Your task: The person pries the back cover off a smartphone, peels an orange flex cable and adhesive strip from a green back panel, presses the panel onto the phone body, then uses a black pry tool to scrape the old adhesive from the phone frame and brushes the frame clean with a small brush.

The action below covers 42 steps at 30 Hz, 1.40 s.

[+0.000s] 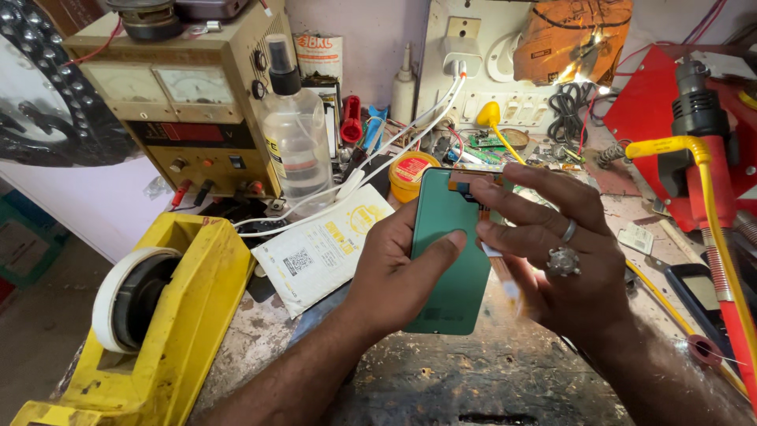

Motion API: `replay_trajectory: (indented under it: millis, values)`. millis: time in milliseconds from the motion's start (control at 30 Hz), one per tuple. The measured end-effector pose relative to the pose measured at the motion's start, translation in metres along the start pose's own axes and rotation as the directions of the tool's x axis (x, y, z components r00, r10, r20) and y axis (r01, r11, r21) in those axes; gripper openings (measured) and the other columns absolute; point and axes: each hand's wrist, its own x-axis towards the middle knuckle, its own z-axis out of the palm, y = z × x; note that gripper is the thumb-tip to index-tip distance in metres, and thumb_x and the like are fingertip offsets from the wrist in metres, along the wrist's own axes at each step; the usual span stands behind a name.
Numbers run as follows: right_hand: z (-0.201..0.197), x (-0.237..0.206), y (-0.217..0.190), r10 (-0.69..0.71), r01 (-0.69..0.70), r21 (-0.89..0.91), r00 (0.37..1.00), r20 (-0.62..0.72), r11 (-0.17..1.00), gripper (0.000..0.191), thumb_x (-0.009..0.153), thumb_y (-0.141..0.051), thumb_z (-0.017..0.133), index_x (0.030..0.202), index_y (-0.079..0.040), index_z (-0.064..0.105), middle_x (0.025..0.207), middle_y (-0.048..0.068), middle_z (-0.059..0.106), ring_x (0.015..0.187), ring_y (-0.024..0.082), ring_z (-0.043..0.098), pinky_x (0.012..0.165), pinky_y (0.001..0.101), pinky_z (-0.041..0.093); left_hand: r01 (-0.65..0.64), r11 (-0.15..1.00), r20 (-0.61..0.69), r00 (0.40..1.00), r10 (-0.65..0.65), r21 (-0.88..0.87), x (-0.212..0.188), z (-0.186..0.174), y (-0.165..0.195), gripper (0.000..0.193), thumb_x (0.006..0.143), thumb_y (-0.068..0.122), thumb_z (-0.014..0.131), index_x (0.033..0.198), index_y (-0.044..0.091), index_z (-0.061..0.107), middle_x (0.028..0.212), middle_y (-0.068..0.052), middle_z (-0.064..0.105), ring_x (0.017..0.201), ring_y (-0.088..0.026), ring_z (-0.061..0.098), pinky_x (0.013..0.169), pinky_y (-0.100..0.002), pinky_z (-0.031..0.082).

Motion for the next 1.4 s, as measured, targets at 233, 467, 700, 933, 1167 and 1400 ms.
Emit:
replay_trajectory:
  millis: [233,467,700,933,1167,1400]
  values:
    - [0.0030,-0.0048,0.0041,-0.003,0.003,-0.031,1.000,0.021,1.000,0.028,0.082,-0.003,0.083,0.102,-0.017,0.069,0.134,0.000,0.068,0.141,0.027,0.052,0.115,0.0431,0.043,0.008,1.000,0.005,1.000,-0.008,-0.007,-0.0011,0.0001,0.0058,0.033,0.100,0.008,0.059,0.133,0.003,0.062,0.101,0.000,0.071,0.085,-0.003,0.063,0.073,-0.023,0.053]
    - [0.0049,-0.0059,0.0039,0.015,-0.013,-0.042,1.000,0.026,0.999,0.026,0.083,-0.003,0.082,0.100,-0.018,0.069,0.133,-0.003,0.068,0.142,0.027,0.051,0.116,0.0439,0.041,-0.019,1.000,0.004,1.000,0.019,0.013,-0.0008,0.0008,0.0075,0.036,0.100,0.007,0.059,0.136,0.003,0.061,0.101,0.000,0.071,0.086,-0.003,0.063,0.074,-0.024,0.054]
    - [0.0046,-0.0057,0.0034,0.027,-0.027,-0.013,0.999,0.033,1.000,0.028,0.083,-0.001,0.081,0.102,-0.018,0.069,0.133,-0.003,0.068,0.142,0.027,0.051,0.116,0.0434,0.041,-0.045,0.999,0.008,0.999,0.045,0.021,-0.0012,-0.0001,0.0087,0.040,0.100,0.007,0.058,0.140,0.004,0.059,0.108,0.000,0.071,0.091,-0.003,0.064,0.079,-0.023,0.055]
    - [0.0040,-0.0039,0.0014,0.035,-0.035,-0.007,0.999,0.023,0.999,0.028,0.083,-0.002,0.082,0.101,-0.017,0.067,0.132,-0.002,0.069,0.142,0.028,0.053,0.116,0.0423,0.042,-0.018,1.000,0.006,1.000,0.018,0.005,-0.0001,0.0002,0.0086,0.040,0.100,0.006,0.059,0.139,0.004,0.060,0.107,0.000,0.071,0.091,-0.003,0.063,0.079,-0.024,0.054]
    - [0.0042,-0.0016,-0.0002,0.024,-0.024,-0.002,1.000,0.011,1.000,0.028,0.083,-0.003,0.083,0.104,-0.015,0.068,0.131,0.000,0.070,0.142,0.028,0.053,0.115,0.0410,0.043,-0.022,1.000,0.017,1.000,0.022,-0.005,-0.0002,0.0002,0.0101,0.039,0.100,0.005,0.059,0.140,0.004,0.060,0.110,-0.001,0.070,0.094,-0.004,0.062,0.081,-0.024,0.054]
    - [0.0048,-0.0006,-0.0024,0.027,-0.026,0.032,0.999,-0.017,0.999,0.027,0.086,-0.004,0.083,0.106,-0.014,0.069,0.130,-0.002,0.070,0.142,0.026,0.052,0.115,0.0398,0.044,-0.024,1.000,0.020,1.000,0.024,0.004,-0.0002,-0.0008,0.0088,0.041,0.099,0.005,0.059,0.140,0.005,0.059,0.111,-0.001,0.070,0.095,-0.004,0.063,0.082,-0.024,0.055]
